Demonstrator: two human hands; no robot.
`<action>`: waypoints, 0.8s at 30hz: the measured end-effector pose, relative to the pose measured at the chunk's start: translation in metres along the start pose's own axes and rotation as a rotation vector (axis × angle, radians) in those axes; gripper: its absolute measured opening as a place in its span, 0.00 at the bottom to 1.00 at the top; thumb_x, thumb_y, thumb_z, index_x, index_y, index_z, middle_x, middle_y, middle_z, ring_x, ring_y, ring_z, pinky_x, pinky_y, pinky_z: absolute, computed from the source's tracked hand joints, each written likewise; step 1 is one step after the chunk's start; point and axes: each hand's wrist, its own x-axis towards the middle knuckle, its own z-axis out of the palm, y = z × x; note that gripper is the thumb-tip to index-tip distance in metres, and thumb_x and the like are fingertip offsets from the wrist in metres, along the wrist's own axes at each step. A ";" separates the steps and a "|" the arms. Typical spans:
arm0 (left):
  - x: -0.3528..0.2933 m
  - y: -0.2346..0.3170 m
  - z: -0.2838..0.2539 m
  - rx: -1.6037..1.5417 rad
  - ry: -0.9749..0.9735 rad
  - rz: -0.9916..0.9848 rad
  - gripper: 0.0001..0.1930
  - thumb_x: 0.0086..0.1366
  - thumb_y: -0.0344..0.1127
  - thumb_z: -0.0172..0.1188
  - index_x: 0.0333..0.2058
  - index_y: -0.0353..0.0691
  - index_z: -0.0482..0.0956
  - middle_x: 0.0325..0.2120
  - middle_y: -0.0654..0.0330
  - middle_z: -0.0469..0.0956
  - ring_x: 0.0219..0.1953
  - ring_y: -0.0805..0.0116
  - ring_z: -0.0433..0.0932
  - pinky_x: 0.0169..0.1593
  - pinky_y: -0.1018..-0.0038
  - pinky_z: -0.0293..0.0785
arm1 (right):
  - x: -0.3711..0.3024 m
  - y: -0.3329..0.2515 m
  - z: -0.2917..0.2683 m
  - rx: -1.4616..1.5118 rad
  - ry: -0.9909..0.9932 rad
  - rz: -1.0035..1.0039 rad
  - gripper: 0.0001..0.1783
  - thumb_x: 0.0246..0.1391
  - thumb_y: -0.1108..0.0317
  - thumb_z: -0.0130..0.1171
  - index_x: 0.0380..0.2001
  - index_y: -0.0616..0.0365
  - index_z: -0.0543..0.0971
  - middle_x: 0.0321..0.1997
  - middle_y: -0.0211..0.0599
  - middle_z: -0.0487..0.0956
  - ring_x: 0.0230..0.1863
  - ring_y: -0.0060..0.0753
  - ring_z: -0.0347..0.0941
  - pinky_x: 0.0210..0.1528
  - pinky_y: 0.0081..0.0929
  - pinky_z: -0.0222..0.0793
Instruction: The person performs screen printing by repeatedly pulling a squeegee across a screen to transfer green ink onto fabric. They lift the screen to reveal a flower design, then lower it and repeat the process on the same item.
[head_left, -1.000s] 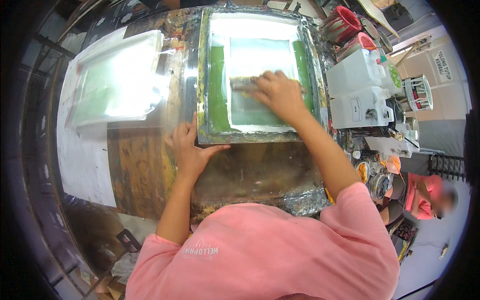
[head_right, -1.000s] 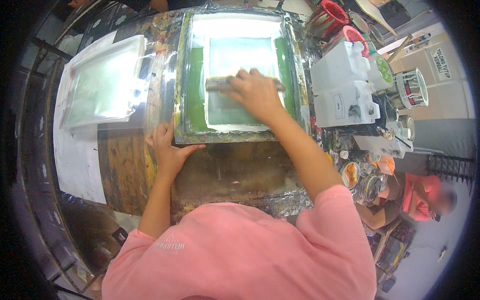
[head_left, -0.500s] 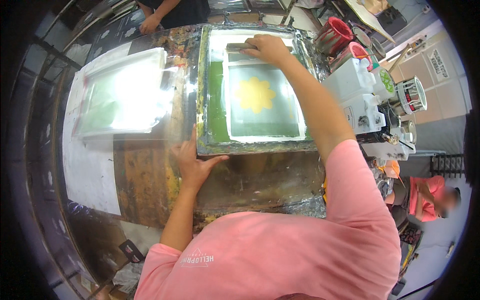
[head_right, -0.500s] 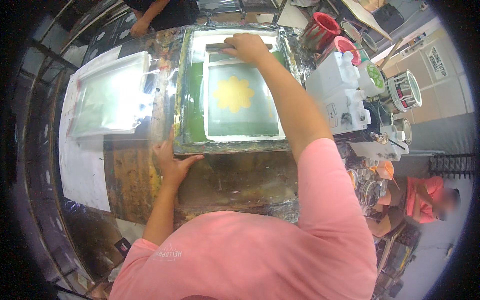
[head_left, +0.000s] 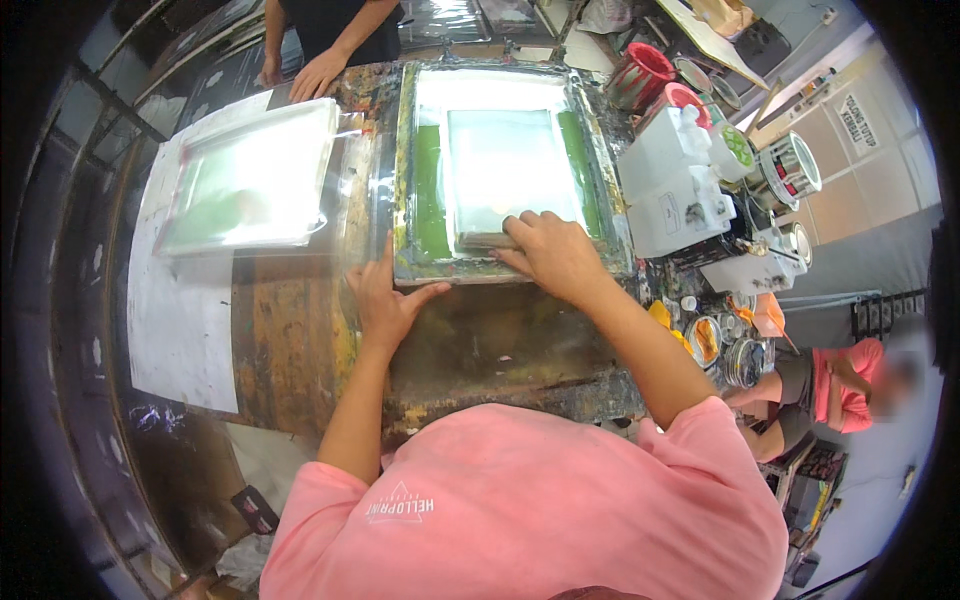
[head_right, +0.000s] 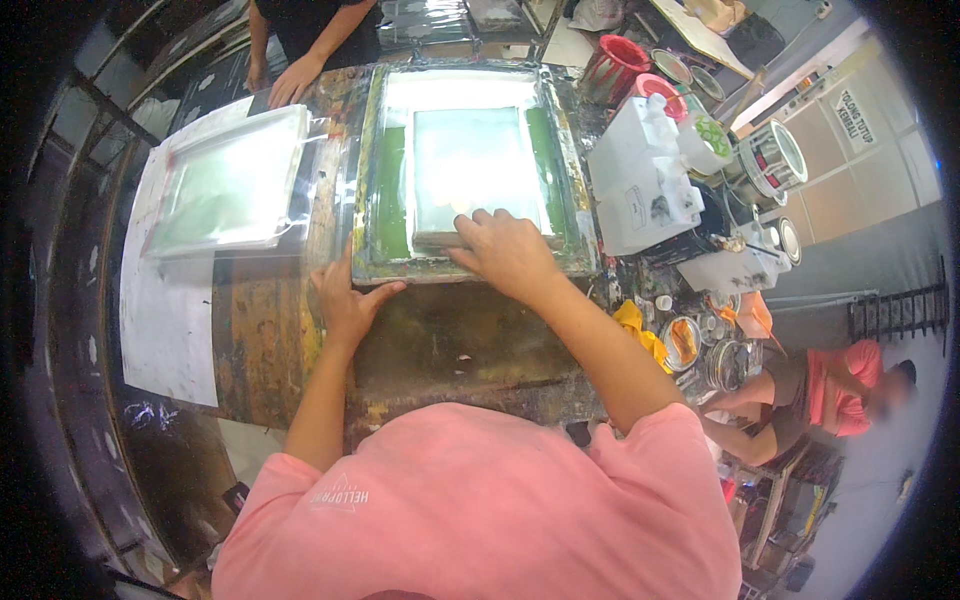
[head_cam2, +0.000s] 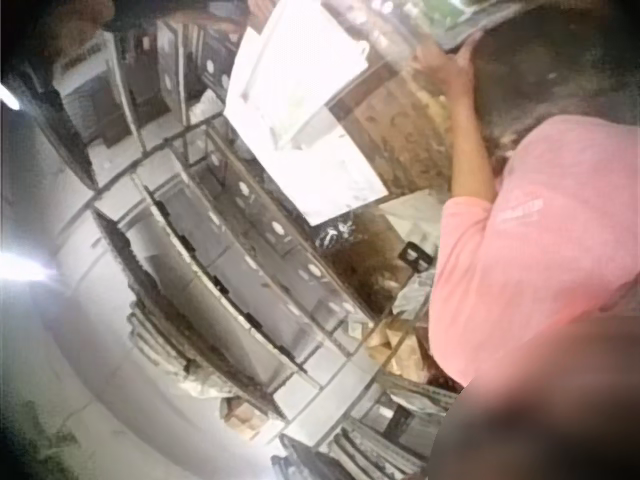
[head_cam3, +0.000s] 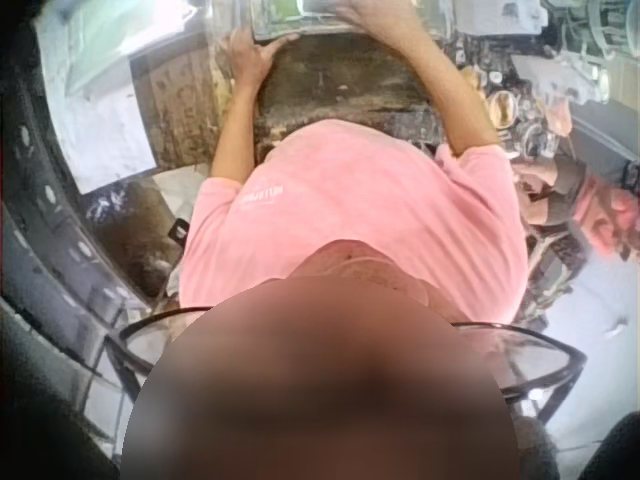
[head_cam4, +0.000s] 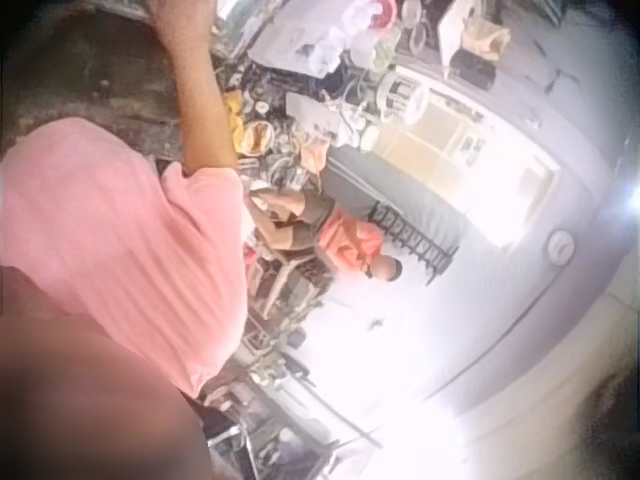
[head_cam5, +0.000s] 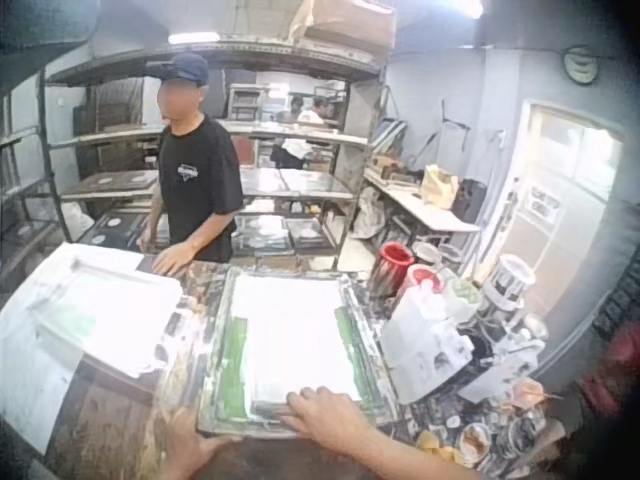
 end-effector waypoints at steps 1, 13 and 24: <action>0.002 0.001 0.000 0.017 0.035 0.038 0.56 0.46 0.64 0.79 0.68 0.35 0.71 0.33 0.59 0.78 0.40 0.58 0.68 0.54 0.61 0.62 | -0.004 -0.007 -0.010 0.019 0.003 0.023 0.22 0.62 0.47 0.63 0.40 0.57 0.76 0.40 0.42 0.78 0.42 0.49 0.79 0.39 0.46 0.77; 0.073 0.077 -0.039 -0.823 0.287 -0.014 0.49 0.65 0.50 0.73 0.71 0.25 0.58 0.64 0.45 0.70 0.67 0.58 0.66 0.67 0.64 0.64 | 0.047 -0.007 -0.105 -0.217 0.683 -0.097 0.16 0.58 0.51 0.63 0.34 0.53 0.79 0.31 0.36 0.78 0.40 0.43 0.77 0.51 0.48 0.63; 0.003 0.039 0.012 0.567 -0.250 0.034 0.61 0.61 0.82 0.48 0.74 0.30 0.55 0.74 0.37 0.54 0.79 0.46 0.48 0.71 0.26 0.22 | 0.108 0.009 -0.189 -0.106 0.656 -0.058 0.26 0.58 0.48 0.54 0.20 0.60 0.82 0.24 0.51 0.82 0.32 0.52 0.80 0.44 0.50 0.66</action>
